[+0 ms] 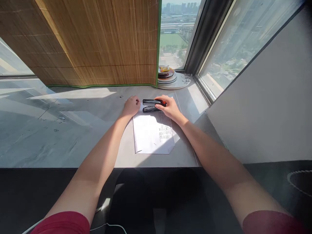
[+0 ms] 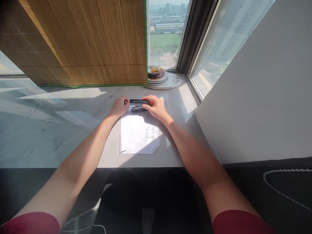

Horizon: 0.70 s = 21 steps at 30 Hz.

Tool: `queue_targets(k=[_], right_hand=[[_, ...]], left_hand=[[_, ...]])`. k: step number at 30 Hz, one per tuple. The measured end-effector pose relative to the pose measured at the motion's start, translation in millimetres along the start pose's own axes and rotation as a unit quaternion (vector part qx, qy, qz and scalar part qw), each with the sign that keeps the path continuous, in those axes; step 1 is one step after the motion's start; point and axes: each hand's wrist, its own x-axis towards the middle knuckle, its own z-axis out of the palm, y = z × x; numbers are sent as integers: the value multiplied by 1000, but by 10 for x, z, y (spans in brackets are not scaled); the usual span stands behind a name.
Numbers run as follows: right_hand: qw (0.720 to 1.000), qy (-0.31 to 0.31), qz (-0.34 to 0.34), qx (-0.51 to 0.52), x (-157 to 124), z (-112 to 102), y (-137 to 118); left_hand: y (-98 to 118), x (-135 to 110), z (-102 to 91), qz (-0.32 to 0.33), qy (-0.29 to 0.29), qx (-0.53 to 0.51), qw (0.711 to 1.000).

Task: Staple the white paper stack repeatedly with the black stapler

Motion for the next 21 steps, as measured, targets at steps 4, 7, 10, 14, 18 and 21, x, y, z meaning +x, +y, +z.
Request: queue_targets(k=[4, 7, 10, 14, 18, 21], right_hand=[[1000, 7, 8, -2, 18, 11, 36], [1000, 0, 27, 14, 29, 27, 71], [999, 1, 31, 17, 24, 23, 72], [997, 68, 18, 34, 24, -14, 44], [983, 138, 72, 99, 38, -40, 52], [969, 132, 153, 143, 28, -55, 47]], left_hand=[[-5, 11, 10, 26, 33, -26, 999], [5, 20, -6, 47, 50, -57, 996], [16, 25, -32, 72, 47, -92, 992], [16, 19, -55, 85, 42, -138, 986], [30, -4, -91, 91, 63, -167, 980], [37, -15, -116, 94, 76, -193, 974]])
